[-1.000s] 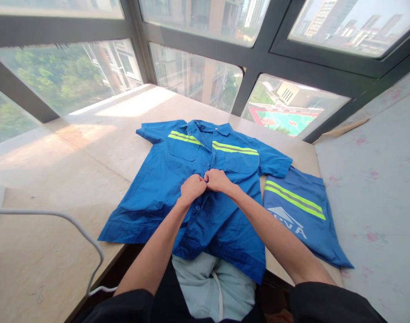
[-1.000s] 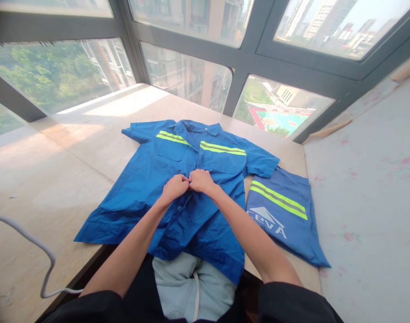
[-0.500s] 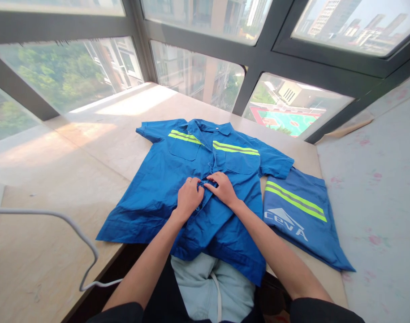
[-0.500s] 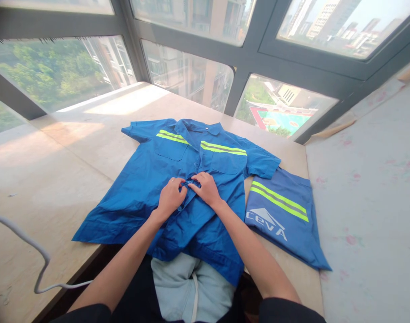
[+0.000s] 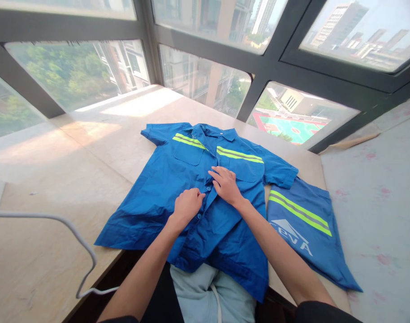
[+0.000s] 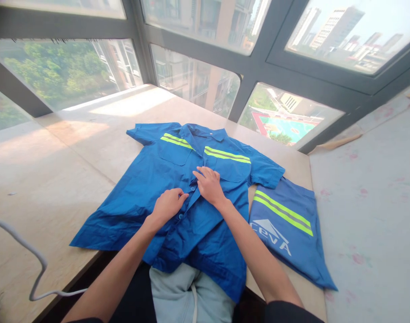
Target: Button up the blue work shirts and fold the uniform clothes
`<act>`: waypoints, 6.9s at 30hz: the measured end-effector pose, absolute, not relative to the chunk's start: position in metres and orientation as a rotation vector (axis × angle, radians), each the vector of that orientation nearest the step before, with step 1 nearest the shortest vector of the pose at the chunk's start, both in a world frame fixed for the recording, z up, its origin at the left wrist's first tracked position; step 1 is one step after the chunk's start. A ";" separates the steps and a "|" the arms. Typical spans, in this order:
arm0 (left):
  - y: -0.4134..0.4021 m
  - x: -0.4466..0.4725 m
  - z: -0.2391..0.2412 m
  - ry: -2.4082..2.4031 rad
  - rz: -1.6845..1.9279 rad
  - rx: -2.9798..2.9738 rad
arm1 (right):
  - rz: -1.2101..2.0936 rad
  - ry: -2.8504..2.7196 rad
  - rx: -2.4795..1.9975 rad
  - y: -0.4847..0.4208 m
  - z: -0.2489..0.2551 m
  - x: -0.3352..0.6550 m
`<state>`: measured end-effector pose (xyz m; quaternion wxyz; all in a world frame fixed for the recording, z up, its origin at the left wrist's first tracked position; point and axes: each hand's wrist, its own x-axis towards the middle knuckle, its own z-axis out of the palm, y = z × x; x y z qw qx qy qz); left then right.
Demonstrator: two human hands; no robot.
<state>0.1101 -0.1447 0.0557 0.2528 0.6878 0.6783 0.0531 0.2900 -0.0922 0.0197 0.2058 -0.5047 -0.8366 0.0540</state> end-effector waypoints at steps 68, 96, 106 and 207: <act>0.010 0.134 0.019 1.212 0.692 1.286 | 0.100 -2.295 -1.063 -0.013 0.023 0.318; 0.009 0.134 0.023 1.191 0.734 1.013 | 0.053 -2.243 -1.122 -0.016 0.009 0.323; 0.006 0.122 0.016 1.094 0.703 1.272 | 0.080 -2.299 -1.178 -0.017 0.005 0.321; -0.006 0.131 0.017 1.317 0.705 1.929 | 0.011 -2.355 -0.943 -0.016 0.012 0.323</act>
